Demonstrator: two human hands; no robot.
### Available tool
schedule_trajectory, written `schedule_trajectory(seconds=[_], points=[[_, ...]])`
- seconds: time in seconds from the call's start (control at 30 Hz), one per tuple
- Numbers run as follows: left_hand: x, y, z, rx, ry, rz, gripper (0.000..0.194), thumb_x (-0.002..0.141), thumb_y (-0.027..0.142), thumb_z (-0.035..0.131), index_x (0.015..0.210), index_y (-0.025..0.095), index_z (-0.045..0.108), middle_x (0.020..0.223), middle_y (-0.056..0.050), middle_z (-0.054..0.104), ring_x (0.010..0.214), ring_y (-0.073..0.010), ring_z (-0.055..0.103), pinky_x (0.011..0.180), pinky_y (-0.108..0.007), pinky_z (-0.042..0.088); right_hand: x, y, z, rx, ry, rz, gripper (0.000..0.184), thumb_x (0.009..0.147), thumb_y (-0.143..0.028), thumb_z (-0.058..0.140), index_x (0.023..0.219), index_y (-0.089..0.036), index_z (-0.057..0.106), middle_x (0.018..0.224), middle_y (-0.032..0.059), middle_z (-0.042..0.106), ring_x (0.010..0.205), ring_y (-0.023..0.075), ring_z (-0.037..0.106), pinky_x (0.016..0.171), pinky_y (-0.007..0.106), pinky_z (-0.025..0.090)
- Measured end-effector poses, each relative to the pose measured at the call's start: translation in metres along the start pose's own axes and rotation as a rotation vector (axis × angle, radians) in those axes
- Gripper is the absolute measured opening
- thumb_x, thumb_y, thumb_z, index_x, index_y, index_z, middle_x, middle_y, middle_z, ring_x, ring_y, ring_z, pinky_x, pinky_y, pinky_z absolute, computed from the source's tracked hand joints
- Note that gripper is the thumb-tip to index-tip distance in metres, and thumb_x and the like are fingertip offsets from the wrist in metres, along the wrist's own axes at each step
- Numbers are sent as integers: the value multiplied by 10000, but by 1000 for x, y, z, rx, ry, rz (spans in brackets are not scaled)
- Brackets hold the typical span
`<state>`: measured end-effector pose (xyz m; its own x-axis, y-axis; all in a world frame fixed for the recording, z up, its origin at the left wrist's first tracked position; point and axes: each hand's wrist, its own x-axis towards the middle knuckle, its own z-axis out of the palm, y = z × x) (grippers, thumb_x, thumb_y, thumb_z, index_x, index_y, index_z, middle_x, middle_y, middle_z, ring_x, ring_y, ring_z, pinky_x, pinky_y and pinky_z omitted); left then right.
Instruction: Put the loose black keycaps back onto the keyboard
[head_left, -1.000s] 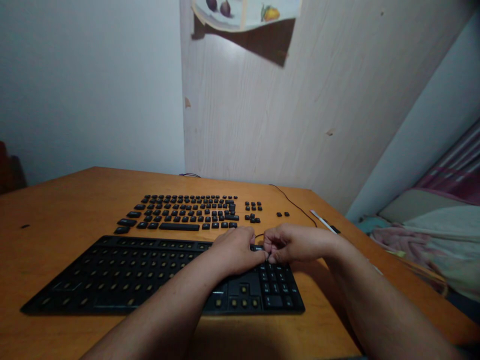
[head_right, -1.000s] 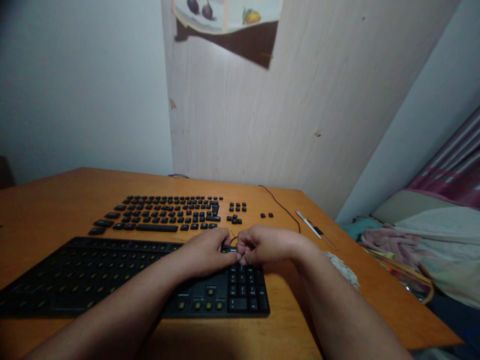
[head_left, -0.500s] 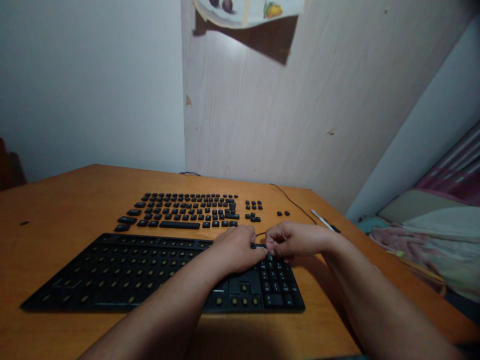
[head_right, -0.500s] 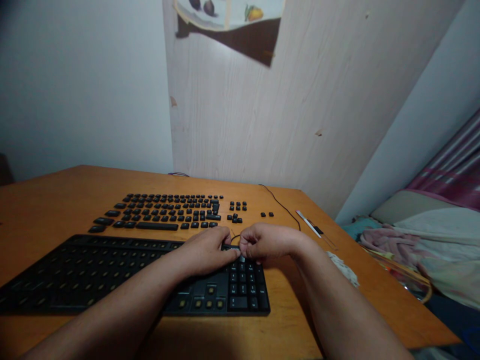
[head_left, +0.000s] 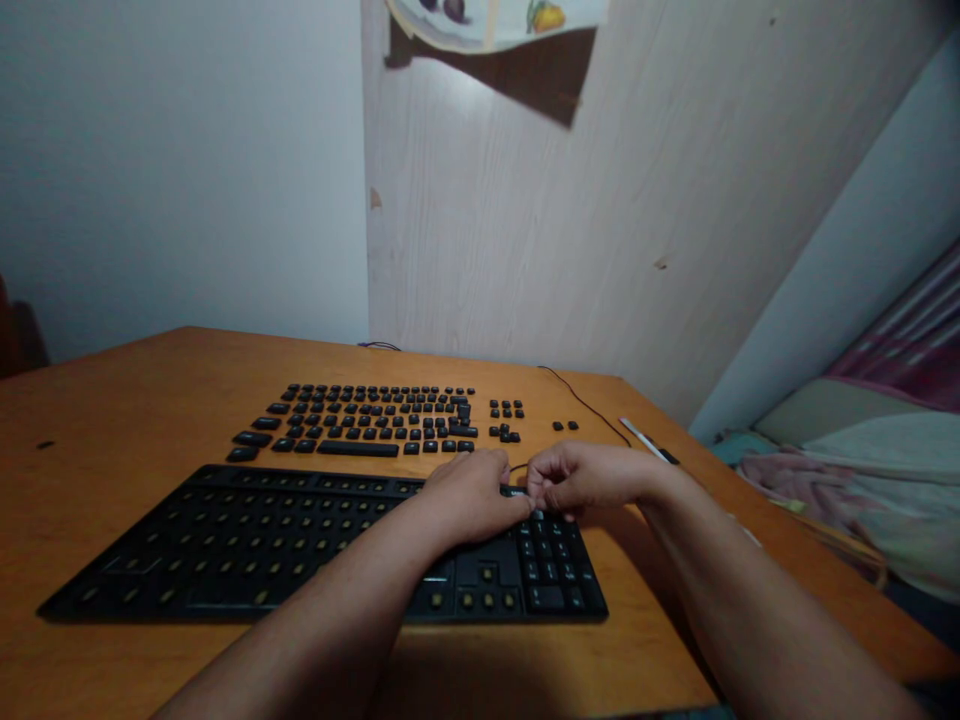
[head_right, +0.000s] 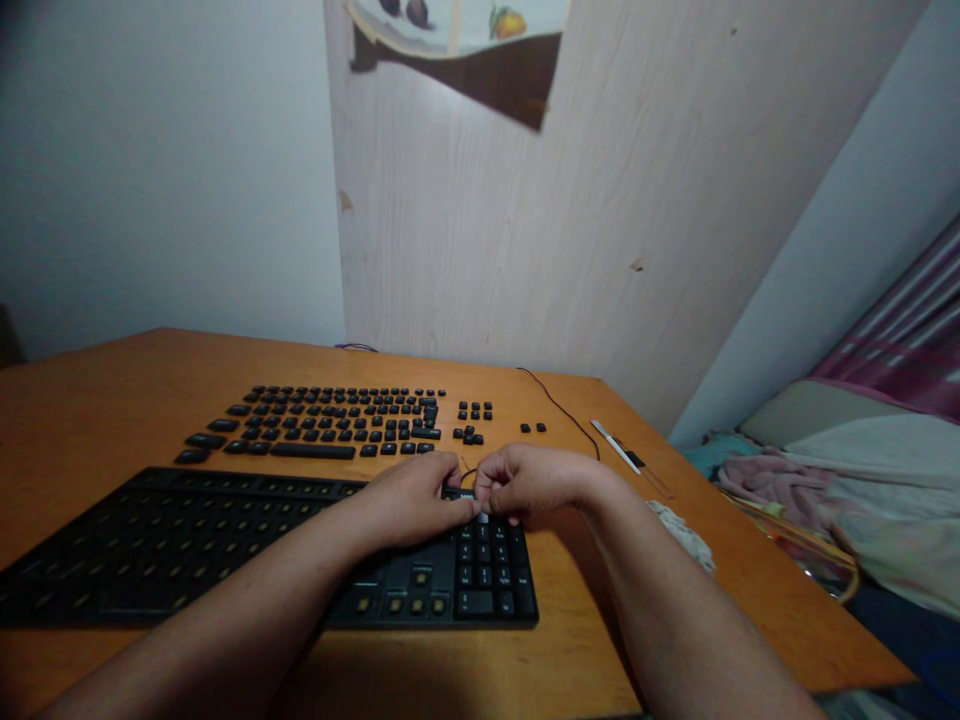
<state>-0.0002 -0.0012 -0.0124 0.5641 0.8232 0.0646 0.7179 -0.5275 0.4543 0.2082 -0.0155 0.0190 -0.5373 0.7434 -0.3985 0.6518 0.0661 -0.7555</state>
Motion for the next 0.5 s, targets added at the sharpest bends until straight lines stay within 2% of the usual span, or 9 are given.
schedule_trajectory(seconds=[0.17, 0.5], points=[[-2, 5, -5, -17, -25, -40, 426, 707, 625, 524, 860, 235, 598, 840, -46, 646, 714, -204, 575, 527, -276, 294, 1, -2, -1, 51, -11, 23, 59, 768, -190, 597, 820, -162, 601, 647, -57, 544, 520, 60, 501, 507, 175, 415], [-1, 9, -7, -29, -73, -109, 477, 695, 661, 542, 894, 233, 613, 900, -53, 669, 792, -229, 613, 573, -275, 369, 3, -3, -2, 72, -21, 58, 76, 736, -166, 601, 812, -167, 599, 611, -72, 532, 485, 56, 496, 471, 168, 402]])
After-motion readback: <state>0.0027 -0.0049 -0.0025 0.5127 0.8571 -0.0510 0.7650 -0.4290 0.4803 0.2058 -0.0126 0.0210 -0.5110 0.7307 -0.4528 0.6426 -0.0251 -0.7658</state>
